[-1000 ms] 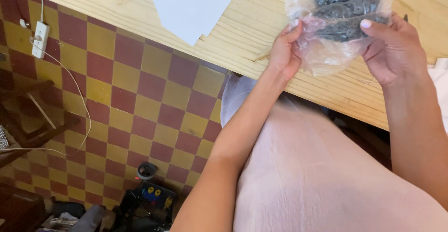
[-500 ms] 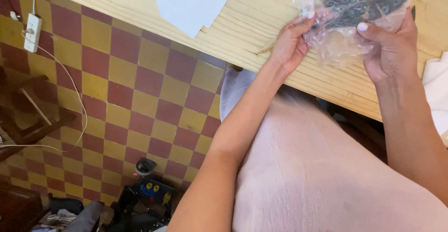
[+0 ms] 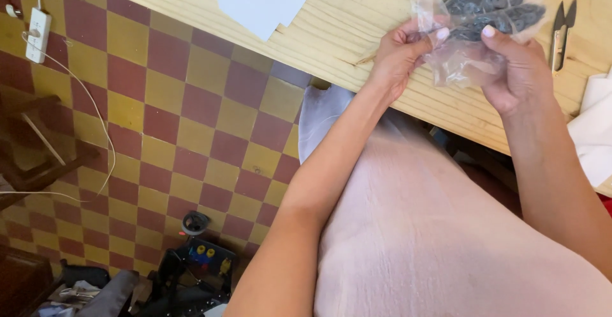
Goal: The person uses a craft knife to cut open a plastic bag containing small black buttons. They then pour the buttons into their hand and place them on the wooden table, arranging them in rows.
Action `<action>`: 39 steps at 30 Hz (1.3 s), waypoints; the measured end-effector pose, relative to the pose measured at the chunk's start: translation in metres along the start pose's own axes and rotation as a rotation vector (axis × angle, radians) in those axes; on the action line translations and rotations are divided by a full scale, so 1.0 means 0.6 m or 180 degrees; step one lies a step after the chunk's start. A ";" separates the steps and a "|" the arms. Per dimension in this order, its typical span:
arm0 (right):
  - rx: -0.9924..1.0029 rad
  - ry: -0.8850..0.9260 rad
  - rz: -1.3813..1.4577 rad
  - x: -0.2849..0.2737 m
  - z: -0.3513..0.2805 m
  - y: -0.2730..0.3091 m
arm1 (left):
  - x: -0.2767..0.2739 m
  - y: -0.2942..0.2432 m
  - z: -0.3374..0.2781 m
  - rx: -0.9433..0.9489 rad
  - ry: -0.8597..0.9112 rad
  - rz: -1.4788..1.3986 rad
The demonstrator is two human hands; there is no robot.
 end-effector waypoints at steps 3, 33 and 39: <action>-0.0010 -0.0175 -0.0271 -0.008 0.004 -0.008 | 0.000 0.003 -0.002 0.0227 0.0023 0.0358; -0.0533 -0.0366 -0.0620 0.027 -0.020 0.024 | 0.013 0.034 0.020 0.0172 0.0171 0.0530; -0.0555 -0.0376 -0.0537 0.016 -0.009 0.018 | 0.007 0.030 0.029 0.0190 -0.0085 0.0928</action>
Point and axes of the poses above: each hand's wrist, its own z-axis towards the middle knuckle, its own x-axis out of the palm, y = z × x, the point moved 7 cm from there along z, towards the middle knuckle, and after that the axes turned 7 degrees about y, right-handed, at the moved point
